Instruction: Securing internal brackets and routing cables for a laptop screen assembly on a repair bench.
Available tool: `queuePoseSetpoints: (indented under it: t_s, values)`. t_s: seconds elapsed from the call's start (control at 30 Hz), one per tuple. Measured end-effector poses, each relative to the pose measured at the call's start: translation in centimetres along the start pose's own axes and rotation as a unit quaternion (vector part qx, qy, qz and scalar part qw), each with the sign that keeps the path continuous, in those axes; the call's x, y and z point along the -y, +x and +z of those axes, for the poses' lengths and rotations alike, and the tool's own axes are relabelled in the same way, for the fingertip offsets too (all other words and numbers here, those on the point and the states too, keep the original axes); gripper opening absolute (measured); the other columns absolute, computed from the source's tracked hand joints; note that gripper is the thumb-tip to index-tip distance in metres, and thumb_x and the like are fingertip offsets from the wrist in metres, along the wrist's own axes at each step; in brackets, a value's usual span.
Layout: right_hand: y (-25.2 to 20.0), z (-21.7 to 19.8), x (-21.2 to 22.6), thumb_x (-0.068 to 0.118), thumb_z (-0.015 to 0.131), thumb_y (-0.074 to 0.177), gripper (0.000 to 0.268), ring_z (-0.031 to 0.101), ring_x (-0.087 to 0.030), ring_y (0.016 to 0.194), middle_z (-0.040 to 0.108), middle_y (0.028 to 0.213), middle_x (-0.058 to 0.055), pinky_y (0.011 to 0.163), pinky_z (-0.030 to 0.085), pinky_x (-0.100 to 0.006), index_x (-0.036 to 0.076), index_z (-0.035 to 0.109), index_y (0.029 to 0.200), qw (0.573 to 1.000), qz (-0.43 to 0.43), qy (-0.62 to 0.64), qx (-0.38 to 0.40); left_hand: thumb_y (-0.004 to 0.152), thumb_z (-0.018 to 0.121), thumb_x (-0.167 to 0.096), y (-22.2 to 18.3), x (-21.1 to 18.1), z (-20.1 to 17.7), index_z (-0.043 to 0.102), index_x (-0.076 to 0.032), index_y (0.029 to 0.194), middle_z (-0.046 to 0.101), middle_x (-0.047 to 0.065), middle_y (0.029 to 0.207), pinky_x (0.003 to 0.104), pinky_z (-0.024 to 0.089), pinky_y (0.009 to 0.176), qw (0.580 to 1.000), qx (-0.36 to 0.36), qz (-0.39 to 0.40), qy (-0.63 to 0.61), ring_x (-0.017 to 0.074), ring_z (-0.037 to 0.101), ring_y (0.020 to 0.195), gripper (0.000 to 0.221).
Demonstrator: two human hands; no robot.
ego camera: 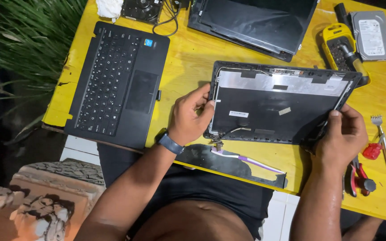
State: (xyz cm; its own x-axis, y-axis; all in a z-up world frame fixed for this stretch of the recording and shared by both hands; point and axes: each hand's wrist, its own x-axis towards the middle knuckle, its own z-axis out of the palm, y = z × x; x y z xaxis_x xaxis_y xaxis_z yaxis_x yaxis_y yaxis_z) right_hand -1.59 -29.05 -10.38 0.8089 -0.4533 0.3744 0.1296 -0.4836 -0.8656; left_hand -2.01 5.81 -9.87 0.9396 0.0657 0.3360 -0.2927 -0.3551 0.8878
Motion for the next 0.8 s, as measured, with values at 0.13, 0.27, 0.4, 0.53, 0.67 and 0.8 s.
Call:
queuePoseSetpoints:
  t_s: [0.13, 0.27, 0.4, 0.53, 0.67, 0.8]
  values:
    - [-0.2, 0.2, 1.1, 0.003, 0.065, 0.106, 0.017, 0.065, -0.014, 0.109, 0.07, 0.117, -0.007, 0.098, 0.055, -0.026, 0.005, 0.067, 0.123, 1.0, 0.016, 0.008, 0.002, 0.093, 0.064, -0.014, 0.2, -0.3, -0.1, 0.063, 0.001, 0.133, 0.076, 0.006, 0.088, 0.036, 0.06, 0.063, 1.0, 0.005, -0.024, 0.018, 0.0187, 0.07, 0.069, 0.042]
    - [-0.3, 0.0, 0.7, 0.005, 0.065, 0.107, 0.016, 0.064, -0.015, 0.108, 0.069, 0.117, -0.007, 0.097, 0.054, -0.028, 0.004, 0.067, 0.123, 1.0, 0.0, -0.001, 0.002, 0.095, 0.065, -0.014, 0.1, -0.2, -0.4, 0.061, 0.0, 0.135, 0.075, 0.008, 0.097, 0.034, 0.062, 0.069, 0.998, 0.026, -0.044, -0.043, 0.019, 0.072, 0.08, 0.043]
    - [-0.1, -0.3, -0.2, 0.007, 0.066, 0.107, 0.015, 0.063, -0.013, 0.106, 0.068, 0.115, -0.005, 0.097, 0.053, -0.026, 0.006, 0.066, 0.122, 1.0, 0.022, 0.016, -0.009, 0.103, 0.059, -0.01, 0.8, -2.4, -1.8, 0.053, -0.002, 0.146, 0.072, 0.008, 0.115, 0.028, 0.059, 0.093, 0.973, 0.087, -0.018, -0.214, 0.0164, 0.071, 0.101, 0.043]
    - [0.6, -0.2, 1.6, 0.006, 0.066, 0.109, 0.015, 0.063, -0.008, 0.105, 0.068, 0.114, -0.001, 0.095, 0.052, -0.021, 0.008, 0.066, 0.124, 0.999, 0.049, 0.024, -0.004, 0.107, 0.056, -0.014, 2.4, -5.4, -2.5, 0.049, 0.005, 0.147, 0.065, 0.015, 0.135, 0.034, 0.054, 0.109, 0.942, 0.107, 0.012, -0.318, 0.0203, 0.064, 0.122, 0.045]
    - [1.6, -0.4, 5.2, 0.011, 0.065, 0.111, 0.016, 0.056, -0.001, 0.083, 0.06, 0.098, 0.004, 0.078, 0.047, -0.014, 0.012, 0.066, 0.126, 0.993, 0.103, 0.06, -0.011, 0.109, 0.05, -0.029, 5.0, -10.1, -3.3, 0.055, 0.006, 0.14, 0.06, 0.017, 0.137, 0.038, 0.051, 0.114, 0.947, 0.08, 0.075, -0.302, 0.028, 0.059, 0.13, 0.047]
    - [3.5, -0.3, 6.6, 0.007, 0.065, 0.113, 0.013, 0.057, 0.0, 0.086, 0.059, 0.097, 0.004, 0.08, 0.054, -0.012, 0.011, 0.066, 0.125, 0.99, 0.076, 0.108, -0.058, 0.112, 0.042, -0.031, 7.0, -13.5, -3.2, 0.053, 0.003, 0.145, 0.056, 0.016, 0.15, 0.043, 0.041, 0.13, 0.91, 0.116, 0.112, -0.381, 0.0308, 0.053, 0.146, 0.049]
